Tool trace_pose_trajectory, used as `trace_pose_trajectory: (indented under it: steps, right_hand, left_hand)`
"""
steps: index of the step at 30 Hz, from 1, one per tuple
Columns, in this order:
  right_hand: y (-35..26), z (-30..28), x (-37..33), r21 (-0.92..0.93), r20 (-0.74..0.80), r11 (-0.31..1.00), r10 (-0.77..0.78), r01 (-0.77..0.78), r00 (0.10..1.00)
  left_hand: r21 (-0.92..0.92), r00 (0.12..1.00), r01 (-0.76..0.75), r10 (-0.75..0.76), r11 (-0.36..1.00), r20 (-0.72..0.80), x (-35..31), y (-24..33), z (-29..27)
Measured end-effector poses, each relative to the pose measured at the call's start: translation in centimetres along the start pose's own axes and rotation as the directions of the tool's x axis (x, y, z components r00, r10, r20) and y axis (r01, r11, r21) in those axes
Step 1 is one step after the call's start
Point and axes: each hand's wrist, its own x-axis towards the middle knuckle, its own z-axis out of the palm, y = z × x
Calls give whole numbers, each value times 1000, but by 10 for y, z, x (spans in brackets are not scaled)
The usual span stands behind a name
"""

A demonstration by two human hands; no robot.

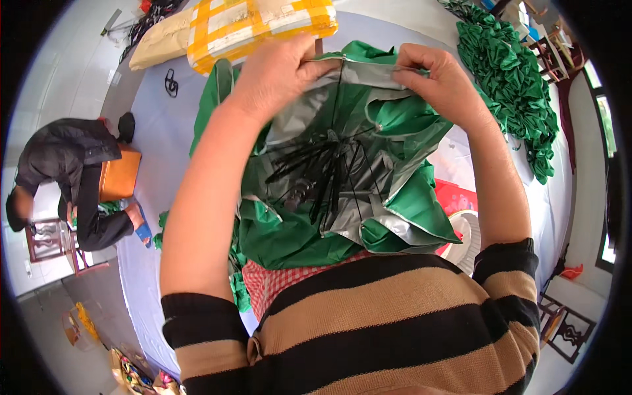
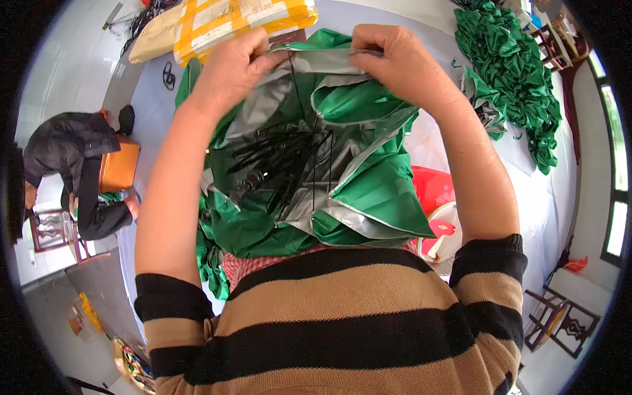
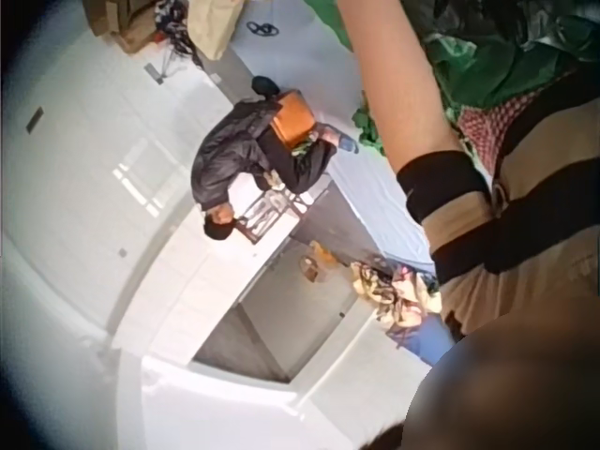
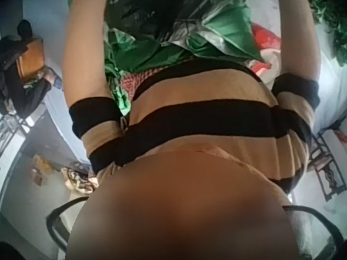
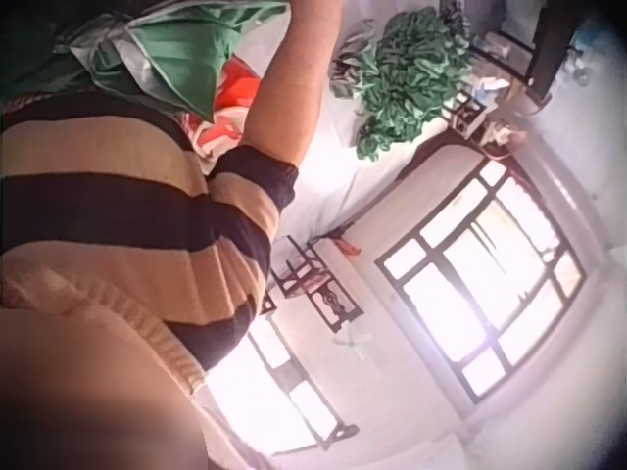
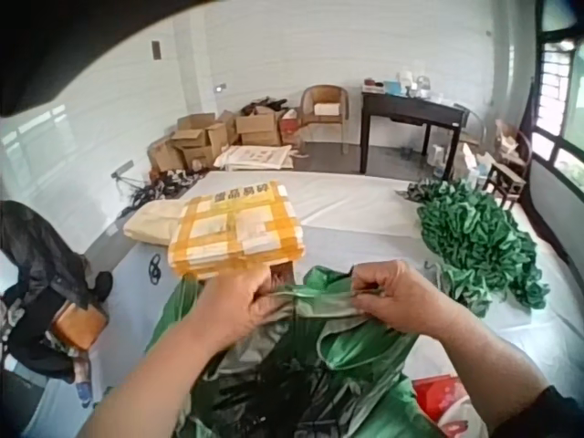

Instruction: The recorder is assembling umbrellas by using a hot glue gun to secure the fabric to the ribs.

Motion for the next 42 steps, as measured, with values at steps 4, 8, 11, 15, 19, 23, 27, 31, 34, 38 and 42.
trace_pose_trajectory:
  steps: [4, 8, 11, 15, 19, 23, 27, 31, 34, 38, 42]
  right_hand:
    - [8, -3, 0, -78, 8, 997, -15, 16, 1000]
    - [12, 1, 2, -67, 36, 998, -16, 18, 999]
    - [14, 4, 3, -43, 43, 999, 10, -8, 999]
    - [21, 3, 1, -38, 58, 996, 77, -74, 995]
    - [32, 2, -3, -16, 68, 995, 104, -103, 992]
    - [42, 4, -2, -4, 65, 993, 122, -122, 990]
    - [42, 4, -2, -35, 61, 997, 70, -68, 996]
    - [23, 2, -5, -67, 56, 991, 119, -115, 991]
    - [-5, -4, -12, -151, -32, 984, 90, -93, 995]
    - [-59, -18, -39, -341, -416, 917, -346, 208, 841]
    - [-101, -8, -73, 215, -284, 944, -185, 250, 941]
  left_hand:
    - [82, 997, -10, 3, 997, 80, -2, -21, -22]
    - [439, 980, 38, 53, 898, -193, -4, -26, -27]
    - [486, 974, 226, -191, 844, -121, 0, -18, -25]
    - [48, 947, 310, -313, 950, 76, 0, -2, -42]
    - [-273, 921, 370, -389, 888, -18, -18, 21, -77]
    - [-479, 971, 158, -225, 864, -86, -59, 64, -88]
    - [-47, 996, -75, 77, 996, 35, -94, 106, -61]
    - [136, 998, -30, 23, 990, 50, -103, 120, -26]
    - [171, 997, 12, 0, 985, -72, -96, 112, -17]
    - [197, 978, 21, 21, 980, -206, -62, 92, -24]
    - [254, 945, -62, 138, 965, -296, -16, 102, -32]
